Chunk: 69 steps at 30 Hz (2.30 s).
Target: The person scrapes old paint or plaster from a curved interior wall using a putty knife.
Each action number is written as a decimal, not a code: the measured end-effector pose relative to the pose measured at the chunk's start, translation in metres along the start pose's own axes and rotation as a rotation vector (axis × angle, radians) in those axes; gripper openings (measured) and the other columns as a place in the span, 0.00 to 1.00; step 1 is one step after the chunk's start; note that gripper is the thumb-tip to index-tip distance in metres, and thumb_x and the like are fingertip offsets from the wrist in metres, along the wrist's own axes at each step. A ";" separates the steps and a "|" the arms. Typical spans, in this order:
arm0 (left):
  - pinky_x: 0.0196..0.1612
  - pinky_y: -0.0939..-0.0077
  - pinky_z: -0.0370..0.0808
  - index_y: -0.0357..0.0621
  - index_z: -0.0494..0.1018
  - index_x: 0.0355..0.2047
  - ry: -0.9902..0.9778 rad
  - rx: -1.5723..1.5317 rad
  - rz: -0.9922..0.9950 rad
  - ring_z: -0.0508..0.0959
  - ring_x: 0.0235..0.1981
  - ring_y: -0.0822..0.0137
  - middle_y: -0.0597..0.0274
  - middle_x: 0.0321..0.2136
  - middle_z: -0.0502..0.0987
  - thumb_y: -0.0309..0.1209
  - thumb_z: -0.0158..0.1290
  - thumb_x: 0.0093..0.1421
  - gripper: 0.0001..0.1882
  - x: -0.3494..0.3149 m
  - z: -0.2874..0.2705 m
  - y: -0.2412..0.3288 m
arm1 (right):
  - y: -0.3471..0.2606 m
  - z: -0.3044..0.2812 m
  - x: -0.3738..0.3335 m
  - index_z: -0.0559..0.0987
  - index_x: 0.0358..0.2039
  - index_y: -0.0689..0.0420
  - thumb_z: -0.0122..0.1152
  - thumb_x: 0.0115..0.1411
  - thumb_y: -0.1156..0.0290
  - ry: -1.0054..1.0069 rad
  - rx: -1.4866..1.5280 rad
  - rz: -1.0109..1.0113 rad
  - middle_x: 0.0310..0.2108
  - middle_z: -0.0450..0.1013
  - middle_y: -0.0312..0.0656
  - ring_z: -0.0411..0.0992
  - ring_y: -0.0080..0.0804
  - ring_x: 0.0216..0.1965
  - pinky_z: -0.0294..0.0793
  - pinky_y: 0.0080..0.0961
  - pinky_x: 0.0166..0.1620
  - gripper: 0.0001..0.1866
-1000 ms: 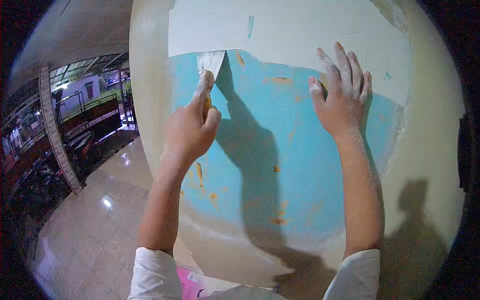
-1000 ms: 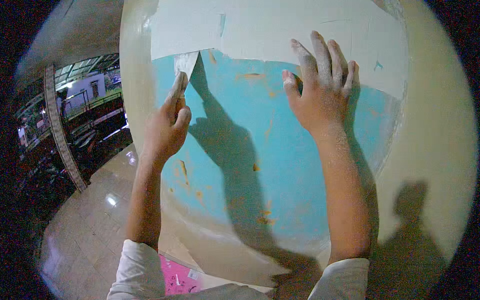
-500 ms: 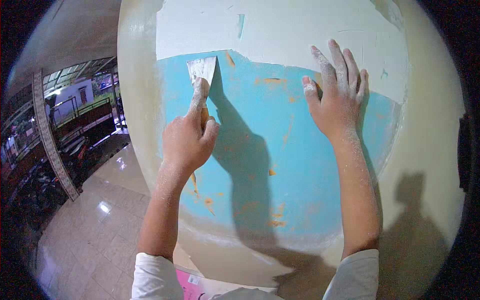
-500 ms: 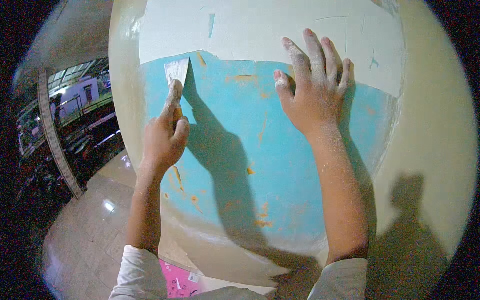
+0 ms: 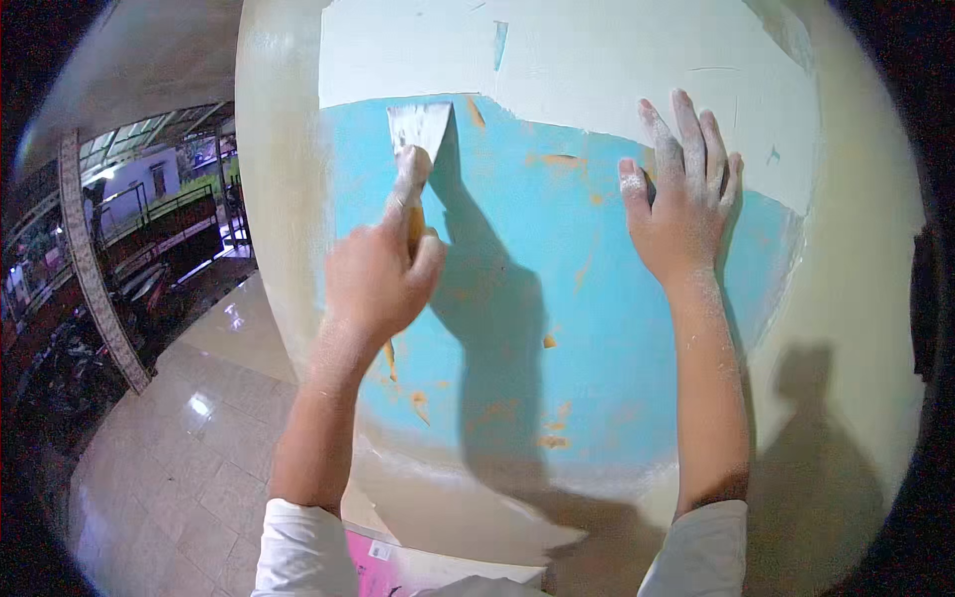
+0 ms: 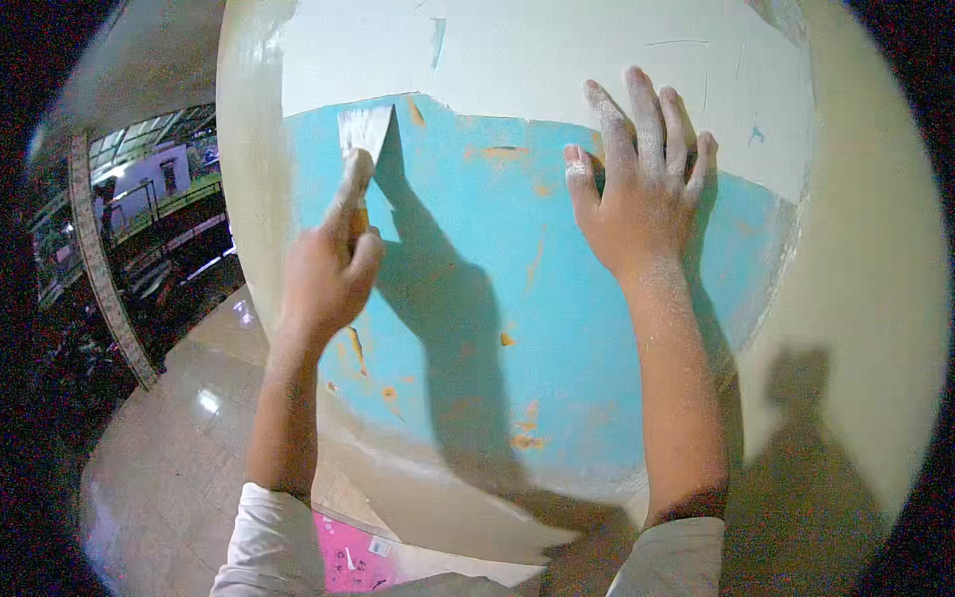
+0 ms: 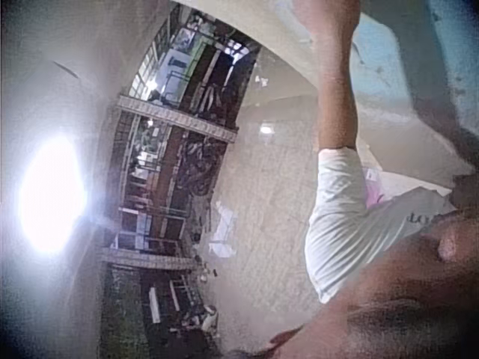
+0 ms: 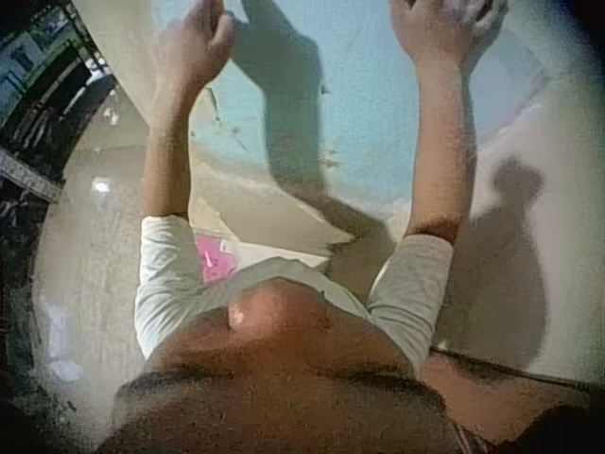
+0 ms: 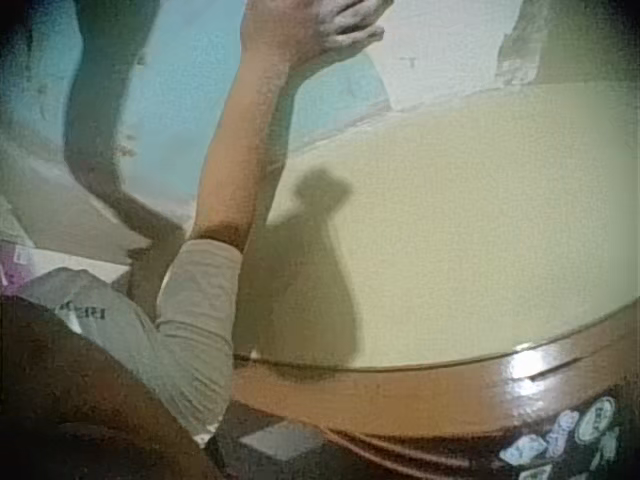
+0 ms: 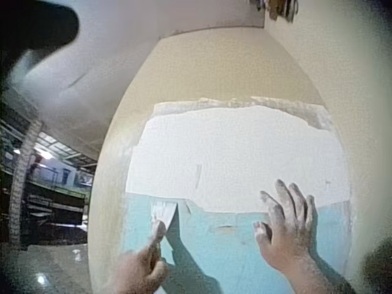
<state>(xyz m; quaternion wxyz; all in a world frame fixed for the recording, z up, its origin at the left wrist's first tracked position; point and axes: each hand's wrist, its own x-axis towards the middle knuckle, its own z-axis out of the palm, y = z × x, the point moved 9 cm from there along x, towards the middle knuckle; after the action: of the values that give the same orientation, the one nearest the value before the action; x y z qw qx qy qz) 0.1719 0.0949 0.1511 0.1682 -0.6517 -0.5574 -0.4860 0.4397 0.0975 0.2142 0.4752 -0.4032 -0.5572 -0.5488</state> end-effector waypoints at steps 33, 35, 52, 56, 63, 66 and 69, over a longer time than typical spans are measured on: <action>0.31 0.57 0.75 0.50 0.54 0.70 -0.262 -0.384 0.159 0.79 0.24 0.46 0.47 0.22 0.78 0.36 0.53 0.55 0.42 -0.026 0.034 0.006 | -0.148 -0.038 -0.074 0.70 0.61 0.40 0.68 0.49 0.65 -0.323 0.613 -0.338 0.64 0.64 0.42 0.64 0.43 0.63 0.62 0.56 0.62 0.36; 0.29 0.65 0.74 0.50 0.54 0.71 -0.286 -0.411 0.129 0.78 0.21 0.53 0.50 0.18 0.76 0.34 0.54 0.55 0.42 -0.027 0.035 -0.001 | -0.151 -0.035 -0.081 0.73 0.58 0.43 0.65 0.49 0.67 -0.302 0.648 -0.268 0.55 0.70 0.38 0.69 0.39 0.55 0.67 0.51 0.57 0.32; 0.51 0.63 0.71 0.47 0.72 0.60 -0.220 -0.308 0.418 0.75 0.42 0.60 0.57 0.33 0.79 0.31 0.53 0.58 0.27 0.013 -0.014 -0.001 | -0.186 0.026 -0.108 0.64 0.55 0.57 0.47 0.69 0.63 -0.923 1.967 0.856 0.33 0.71 0.37 0.72 0.21 0.21 0.68 0.19 0.18 0.18; 0.65 0.51 0.59 0.55 0.70 0.62 0.524 0.215 0.448 0.65 0.61 0.48 0.52 0.55 0.72 0.30 0.54 0.54 0.32 -0.008 -0.040 -0.032 | -0.189 0.026 -0.105 0.64 0.56 0.58 0.45 0.70 0.63 -0.785 1.961 0.863 0.35 0.69 0.39 0.73 0.24 0.21 0.69 0.18 0.18 0.18; 0.69 0.34 0.39 0.59 0.62 0.68 0.344 0.295 0.319 0.46 0.73 0.42 0.51 0.72 0.51 0.48 0.47 0.59 0.35 -0.012 0.015 -0.087 | -0.179 0.034 -0.072 0.65 0.51 0.56 0.43 0.72 0.60 -0.526 2.048 0.852 0.28 0.68 0.36 0.72 0.20 0.20 0.67 0.16 0.15 0.15; 0.69 0.34 0.37 0.58 0.62 0.68 0.331 0.275 0.326 0.45 0.73 0.42 0.50 0.72 0.50 0.47 0.48 0.59 0.36 -0.013 0.016 -0.080 | -0.181 0.036 -0.077 0.65 0.51 0.55 0.42 0.72 0.60 -0.485 2.041 0.890 0.28 0.68 0.36 0.70 0.19 0.19 0.66 0.14 0.15 0.14; 0.69 0.34 0.37 0.57 0.62 0.68 0.327 0.287 0.336 0.45 0.73 0.42 0.50 0.72 0.50 0.46 0.49 0.57 0.36 -0.013 0.018 -0.082 | -0.176 0.037 -0.071 0.65 0.51 0.55 0.42 0.72 0.60 -0.475 2.014 0.889 0.29 0.68 0.36 0.70 0.19 0.19 0.67 0.14 0.16 0.14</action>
<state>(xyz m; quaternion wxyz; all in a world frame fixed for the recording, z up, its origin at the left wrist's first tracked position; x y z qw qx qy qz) 0.1082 0.1274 0.1059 0.4249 -0.6173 -0.4701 -0.4663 0.2814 0.1262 0.1068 0.6194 -0.0927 -0.6296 0.4597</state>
